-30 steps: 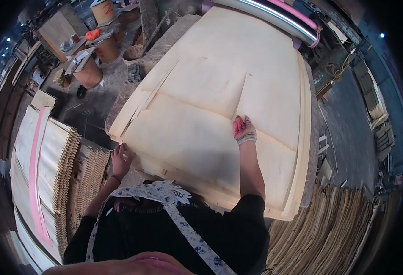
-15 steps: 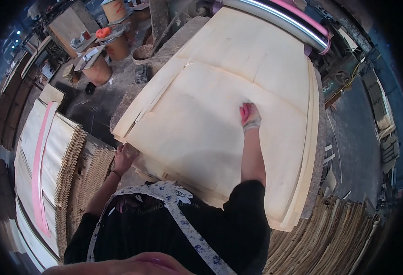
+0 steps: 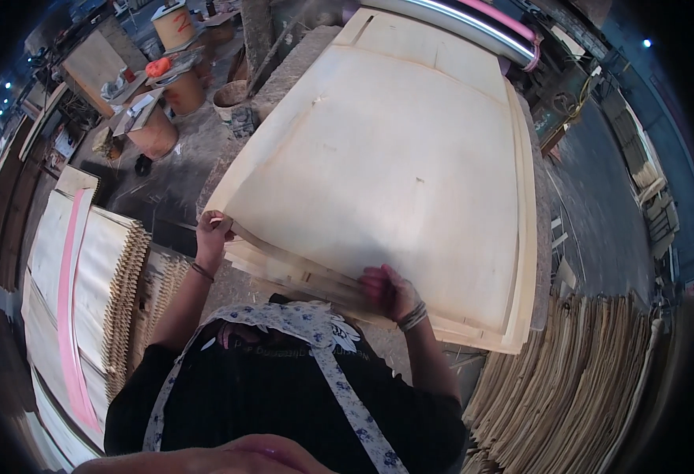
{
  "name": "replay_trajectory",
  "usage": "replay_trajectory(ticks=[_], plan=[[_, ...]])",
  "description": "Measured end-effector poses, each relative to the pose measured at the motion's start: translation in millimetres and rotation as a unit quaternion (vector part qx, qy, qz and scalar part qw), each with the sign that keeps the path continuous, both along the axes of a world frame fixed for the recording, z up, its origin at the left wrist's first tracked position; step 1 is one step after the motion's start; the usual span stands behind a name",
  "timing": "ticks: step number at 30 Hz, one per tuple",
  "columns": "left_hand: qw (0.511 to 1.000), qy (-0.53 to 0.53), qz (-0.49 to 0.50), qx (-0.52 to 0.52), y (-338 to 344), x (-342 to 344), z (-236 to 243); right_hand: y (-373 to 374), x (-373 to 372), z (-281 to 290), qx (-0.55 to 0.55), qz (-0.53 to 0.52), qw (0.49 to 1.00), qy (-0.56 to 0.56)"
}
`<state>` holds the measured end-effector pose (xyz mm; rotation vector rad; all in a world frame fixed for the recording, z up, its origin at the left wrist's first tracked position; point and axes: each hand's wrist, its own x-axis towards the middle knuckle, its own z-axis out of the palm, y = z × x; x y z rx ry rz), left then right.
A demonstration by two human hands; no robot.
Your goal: Feeding wood veneer sheets into a glue machine and stacking them into a larger pile for laminating.
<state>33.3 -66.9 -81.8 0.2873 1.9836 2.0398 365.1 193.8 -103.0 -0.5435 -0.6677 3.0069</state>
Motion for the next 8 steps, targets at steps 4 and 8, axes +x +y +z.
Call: replay_trajectory(ticks=[4, 8], plan=[[0.995, -0.041, -0.02, 0.092, 4.8, 2.7, 48.2, -37.4, 19.6, 1.0, -0.089, 0.062, 0.994, -0.021], [0.987, -0.069, -0.057, 0.136, 7.9, 0.4, 83.7, -44.7, 18.5, -27.0, -0.213, 0.096, 0.952, 0.197]])
